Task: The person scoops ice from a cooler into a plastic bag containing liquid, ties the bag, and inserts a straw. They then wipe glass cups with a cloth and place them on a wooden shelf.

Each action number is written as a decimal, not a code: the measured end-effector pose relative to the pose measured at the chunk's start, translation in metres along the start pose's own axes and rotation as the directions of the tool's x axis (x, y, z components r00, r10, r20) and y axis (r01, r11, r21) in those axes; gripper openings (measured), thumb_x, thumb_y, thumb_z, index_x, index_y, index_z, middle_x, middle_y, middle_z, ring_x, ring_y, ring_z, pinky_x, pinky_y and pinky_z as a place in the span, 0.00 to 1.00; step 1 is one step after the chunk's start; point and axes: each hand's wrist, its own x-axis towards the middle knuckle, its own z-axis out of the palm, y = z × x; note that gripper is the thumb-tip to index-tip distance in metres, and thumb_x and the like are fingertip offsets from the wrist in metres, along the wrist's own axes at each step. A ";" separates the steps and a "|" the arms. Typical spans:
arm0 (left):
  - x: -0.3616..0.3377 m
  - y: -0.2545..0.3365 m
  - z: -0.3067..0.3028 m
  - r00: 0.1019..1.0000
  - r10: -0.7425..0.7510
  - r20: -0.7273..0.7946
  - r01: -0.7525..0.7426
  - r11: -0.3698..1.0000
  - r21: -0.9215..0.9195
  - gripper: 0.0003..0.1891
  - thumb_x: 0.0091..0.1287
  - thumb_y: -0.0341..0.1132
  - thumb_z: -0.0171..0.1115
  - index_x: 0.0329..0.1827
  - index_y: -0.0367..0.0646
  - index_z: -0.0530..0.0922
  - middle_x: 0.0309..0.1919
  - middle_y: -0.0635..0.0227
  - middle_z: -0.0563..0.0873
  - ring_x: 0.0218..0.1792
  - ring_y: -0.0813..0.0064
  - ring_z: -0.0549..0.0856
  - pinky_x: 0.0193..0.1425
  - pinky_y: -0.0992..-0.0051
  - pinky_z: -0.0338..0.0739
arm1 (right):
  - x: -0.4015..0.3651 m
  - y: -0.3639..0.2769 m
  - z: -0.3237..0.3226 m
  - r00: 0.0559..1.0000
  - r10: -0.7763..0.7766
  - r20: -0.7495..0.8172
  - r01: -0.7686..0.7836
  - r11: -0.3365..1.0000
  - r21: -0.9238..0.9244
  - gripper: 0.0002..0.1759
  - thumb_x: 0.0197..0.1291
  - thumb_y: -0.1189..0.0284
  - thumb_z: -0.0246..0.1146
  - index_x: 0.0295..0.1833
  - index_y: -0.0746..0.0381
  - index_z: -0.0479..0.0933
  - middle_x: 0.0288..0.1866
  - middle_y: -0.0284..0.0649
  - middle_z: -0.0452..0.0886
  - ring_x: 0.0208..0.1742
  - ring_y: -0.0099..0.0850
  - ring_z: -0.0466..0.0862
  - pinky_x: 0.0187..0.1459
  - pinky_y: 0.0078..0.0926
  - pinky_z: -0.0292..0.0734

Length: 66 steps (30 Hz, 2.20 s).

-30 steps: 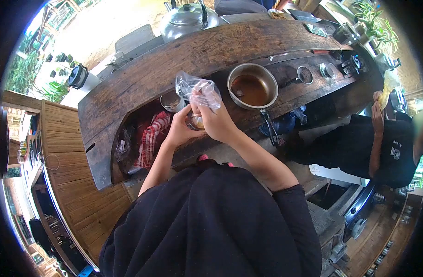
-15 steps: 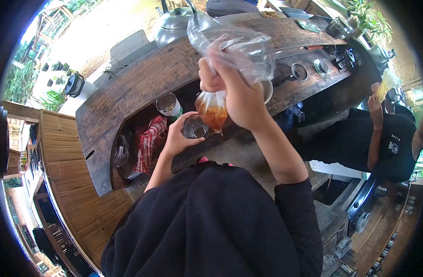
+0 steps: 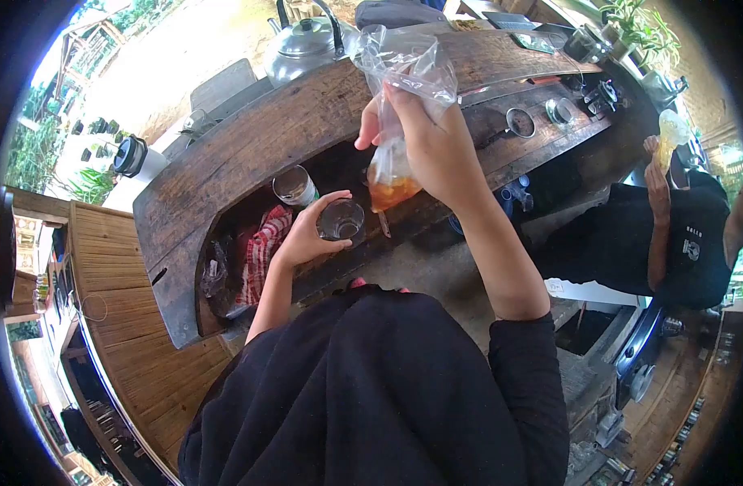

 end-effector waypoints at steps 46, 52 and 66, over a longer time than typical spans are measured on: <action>0.067 0.095 -0.021 0.965 0.155 -0.212 -0.219 0.920 -0.325 0.13 0.74 0.34 0.51 0.39 0.33 0.79 0.29 0.72 0.82 0.32 0.86 0.78 0.40 0.81 0.74 | -0.027 0.061 -0.026 1.000 -0.025 -0.013 0.027 0.987 0.161 0.06 0.56 0.76 0.69 0.36 0.66 0.79 0.36 0.39 0.83 0.40 0.21 0.82 0.46 0.21 0.78; 0.066 0.100 -0.032 0.950 0.203 -0.238 -0.271 0.914 -0.301 0.11 0.73 0.33 0.53 0.40 0.34 0.79 0.28 0.72 0.81 0.31 0.87 0.77 0.38 0.83 0.73 | -0.020 0.057 -0.017 0.991 -0.074 -0.107 0.095 0.974 0.207 0.11 0.52 0.79 0.71 0.25 0.61 0.74 0.27 0.36 0.83 0.29 0.18 0.81 0.34 0.16 0.77; 0.093 0.133 -0.023 0.922 0.278 -0.269 -0.333 0.925 -0.185 0.13 0.72 0.32 0.55 0.31 0.29 0.77 0.24 0.66 0.83 0.24 0.84 0.78 0.27 0.80 0.73 | -0.013 0.050 -0.014 0.955 -0.189 -0.229 0.253 0.921 0.297 0.09 0.54 0.77 0.71 0.32 0.64 0.75 0.33 0.35 0.82 0.38 0.19 0.80 0.44 0.19 0.76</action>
